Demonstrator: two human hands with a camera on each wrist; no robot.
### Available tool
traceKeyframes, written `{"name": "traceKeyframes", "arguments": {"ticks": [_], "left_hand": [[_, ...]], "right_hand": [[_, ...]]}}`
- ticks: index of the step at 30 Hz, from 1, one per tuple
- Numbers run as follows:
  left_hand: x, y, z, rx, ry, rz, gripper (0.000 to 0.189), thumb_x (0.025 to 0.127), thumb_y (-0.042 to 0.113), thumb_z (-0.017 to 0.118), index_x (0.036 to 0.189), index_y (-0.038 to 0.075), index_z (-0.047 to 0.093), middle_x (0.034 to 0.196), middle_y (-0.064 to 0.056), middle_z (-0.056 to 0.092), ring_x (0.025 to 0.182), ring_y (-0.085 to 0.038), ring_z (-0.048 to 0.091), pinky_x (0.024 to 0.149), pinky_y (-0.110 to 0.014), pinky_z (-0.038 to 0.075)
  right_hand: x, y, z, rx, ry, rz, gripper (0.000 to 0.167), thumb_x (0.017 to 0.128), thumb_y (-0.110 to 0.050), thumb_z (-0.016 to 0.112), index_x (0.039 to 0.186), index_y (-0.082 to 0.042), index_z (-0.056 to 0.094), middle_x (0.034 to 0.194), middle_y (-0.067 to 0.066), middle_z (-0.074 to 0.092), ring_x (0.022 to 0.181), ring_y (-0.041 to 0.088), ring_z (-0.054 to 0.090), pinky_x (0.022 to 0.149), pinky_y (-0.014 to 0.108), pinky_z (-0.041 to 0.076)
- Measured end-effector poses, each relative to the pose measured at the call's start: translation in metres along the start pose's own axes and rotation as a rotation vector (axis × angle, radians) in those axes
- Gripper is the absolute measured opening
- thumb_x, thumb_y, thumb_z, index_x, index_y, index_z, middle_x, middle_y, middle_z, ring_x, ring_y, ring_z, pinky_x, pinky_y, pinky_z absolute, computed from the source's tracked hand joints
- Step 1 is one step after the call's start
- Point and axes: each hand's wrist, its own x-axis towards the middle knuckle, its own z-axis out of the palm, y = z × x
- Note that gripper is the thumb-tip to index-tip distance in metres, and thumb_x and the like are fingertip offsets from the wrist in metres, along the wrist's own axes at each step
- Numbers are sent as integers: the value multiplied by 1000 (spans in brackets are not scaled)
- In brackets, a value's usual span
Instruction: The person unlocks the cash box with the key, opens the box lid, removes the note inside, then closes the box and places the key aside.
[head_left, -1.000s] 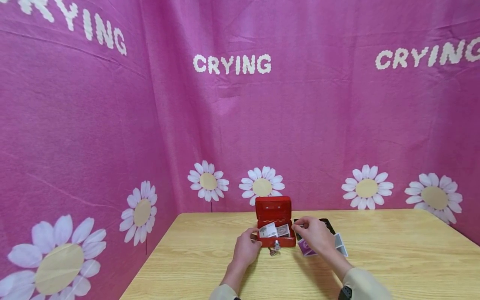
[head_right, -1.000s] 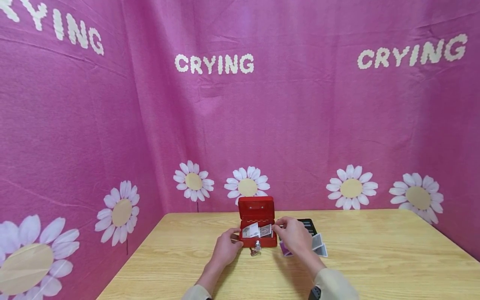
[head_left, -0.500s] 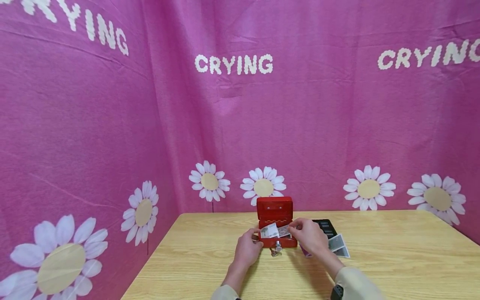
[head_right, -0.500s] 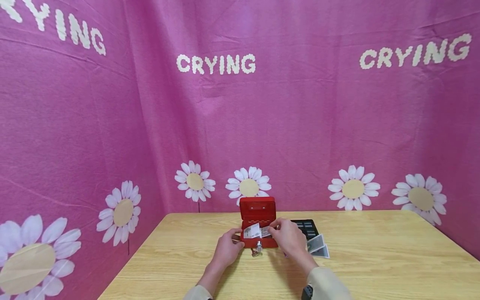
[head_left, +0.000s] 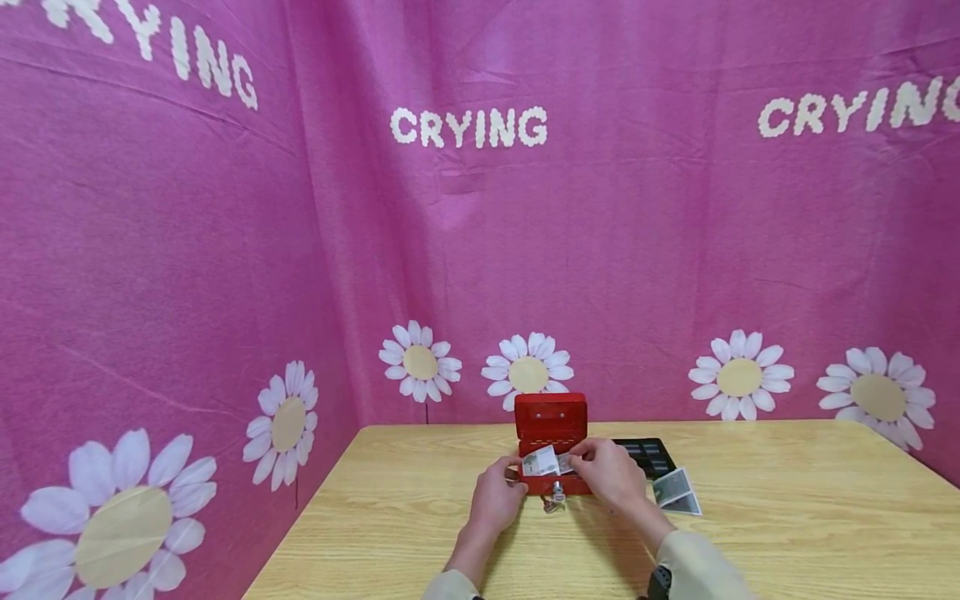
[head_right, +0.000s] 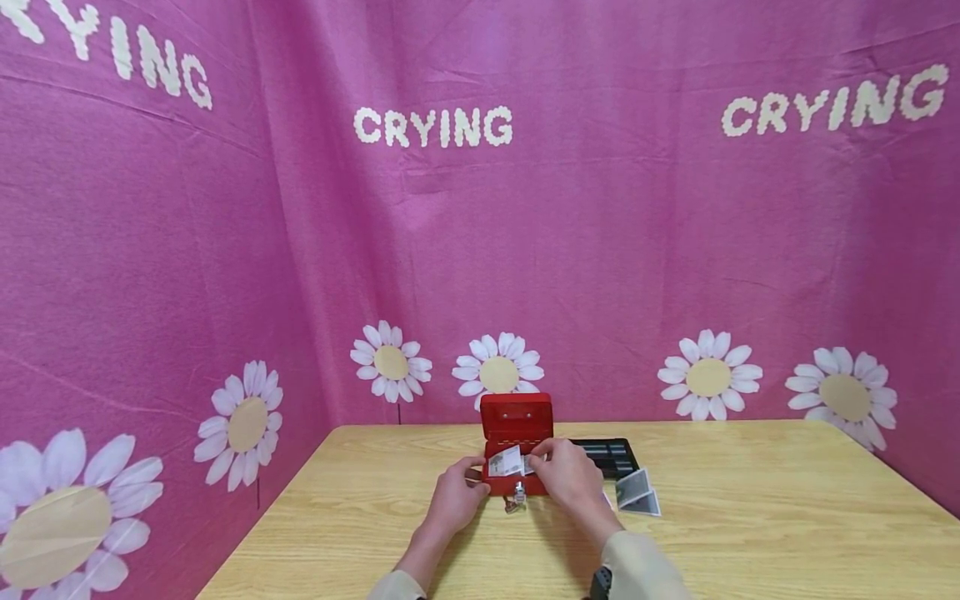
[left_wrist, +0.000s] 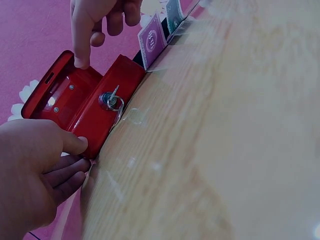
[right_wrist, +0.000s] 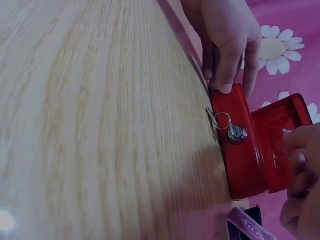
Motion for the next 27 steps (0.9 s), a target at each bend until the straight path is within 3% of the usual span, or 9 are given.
{"name": "traceKeyframes", "arguments": {"ticks": [9,15,19,27], "left_hand": [[0,2,1,-15,-5,-12,37,87,-4,66,125,-1,63,99,-13,70,85,-17,63,79,-38,55],[1,1,1,-12,-3,-25,38,88,-3,66,125,1,63,99,-12,70,86,-17,63,80,-38,55],[1,1,0,-17,-5,-31,39,88,-3,66,126,1,63,99,-11,70,86,-17,63,80,-38,55],[1,1,-1,-16,-13,-32,39,89,-3,65,127,1,62,99,-11,69,86,-17,63,80,-38,56]], "right_hand": [[4,2,6,-21,-2,-4,17,86,-31,71,95,-18,77,97,5,75,84,20,66,60,37,46],[6,1,15,2,18,-27,17,85,-27,73,93,-13,78,88,3,74,78,16,62,65,35,49],[7,3,22,3,47,-41,17,85,-25,74,92,-11,79,84,3,71,83,20,58,70,36,47],[11,1,27,-14,55,-64,14,84,-24,76,90,-12,79,78,1,70,78,20,57,67,37,45]]}}
